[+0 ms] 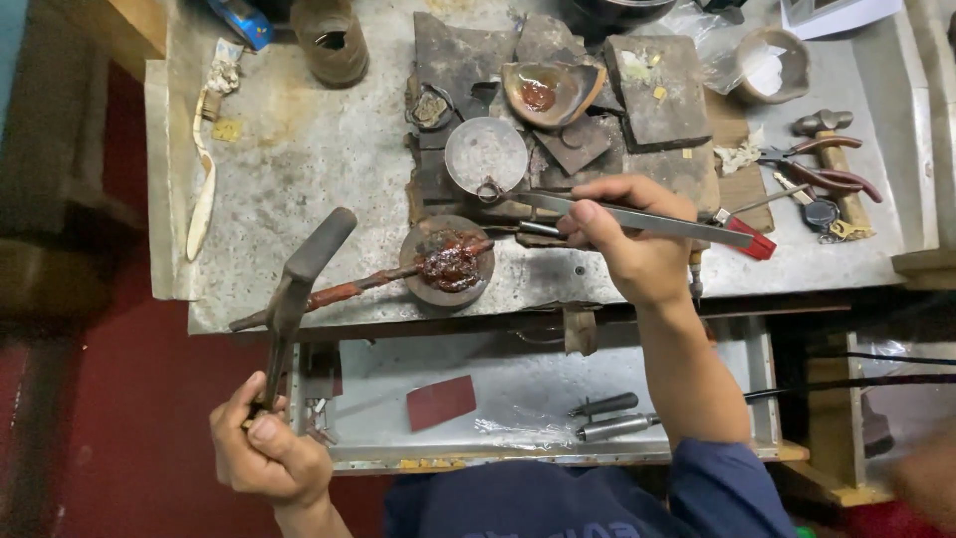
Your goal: The person uses a blowtorch to heat a small metal object held with tongs on a workbench. They repeatedly apply the flame and adjust the object's position with the tongs, then use a metal rod to manipulate the heated area.
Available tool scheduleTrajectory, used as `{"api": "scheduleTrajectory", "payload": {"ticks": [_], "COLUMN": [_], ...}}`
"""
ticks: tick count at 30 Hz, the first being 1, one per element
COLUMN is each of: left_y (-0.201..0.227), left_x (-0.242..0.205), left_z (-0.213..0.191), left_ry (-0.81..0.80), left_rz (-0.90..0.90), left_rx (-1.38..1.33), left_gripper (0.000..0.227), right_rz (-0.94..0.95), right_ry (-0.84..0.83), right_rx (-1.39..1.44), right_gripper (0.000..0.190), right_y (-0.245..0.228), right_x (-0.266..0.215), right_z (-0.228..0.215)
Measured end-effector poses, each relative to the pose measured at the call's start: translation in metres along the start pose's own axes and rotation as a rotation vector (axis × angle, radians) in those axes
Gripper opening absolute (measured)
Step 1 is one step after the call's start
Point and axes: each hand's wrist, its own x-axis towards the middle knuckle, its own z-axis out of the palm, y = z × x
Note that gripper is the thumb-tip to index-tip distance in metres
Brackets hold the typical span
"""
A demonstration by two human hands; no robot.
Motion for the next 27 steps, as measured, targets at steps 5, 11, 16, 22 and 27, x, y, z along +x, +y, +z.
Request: {"api": "scheduleTrajectory", "payload": {"ticks": [5,11,16,22,27], "left_y": [-0.001,-0.001,-0.003,-0.003,-0.001], "left_x": [0.000,-0.001,-0.002,-0.002,-0.002], "left_z": [0.001,0.003,0.000,0.000,0.001], "left_ry": [-0.018,-0.010,-0.003,-0.004,-0.009], "left_rz": [0.004,0.004,-0.006,0.015,-0.022], "left_rx": [-0.003,-0.004,0.019,-0.008,-0.004], "left_gripper": [0.045,0.047,0.047,0.046,0.045], "right_rz": [0.239,0.389,0.421,0.420,0.391], "right_ry": [0.181,0.246,0.240,0.228,0.209], "right_rx": [0.306,0.440,0.440,0.449,0.464], "right_gripper": [0.017,0.017,0.019,0.020,0.017], "right_y": [0.035,0.042,0.045,0.047,0.044], "right_x": [-0.012,-0.008,-0.004,-0.005,-0.006], "right_z": [0.000,0.007,0.012,0.014,0.014]}}
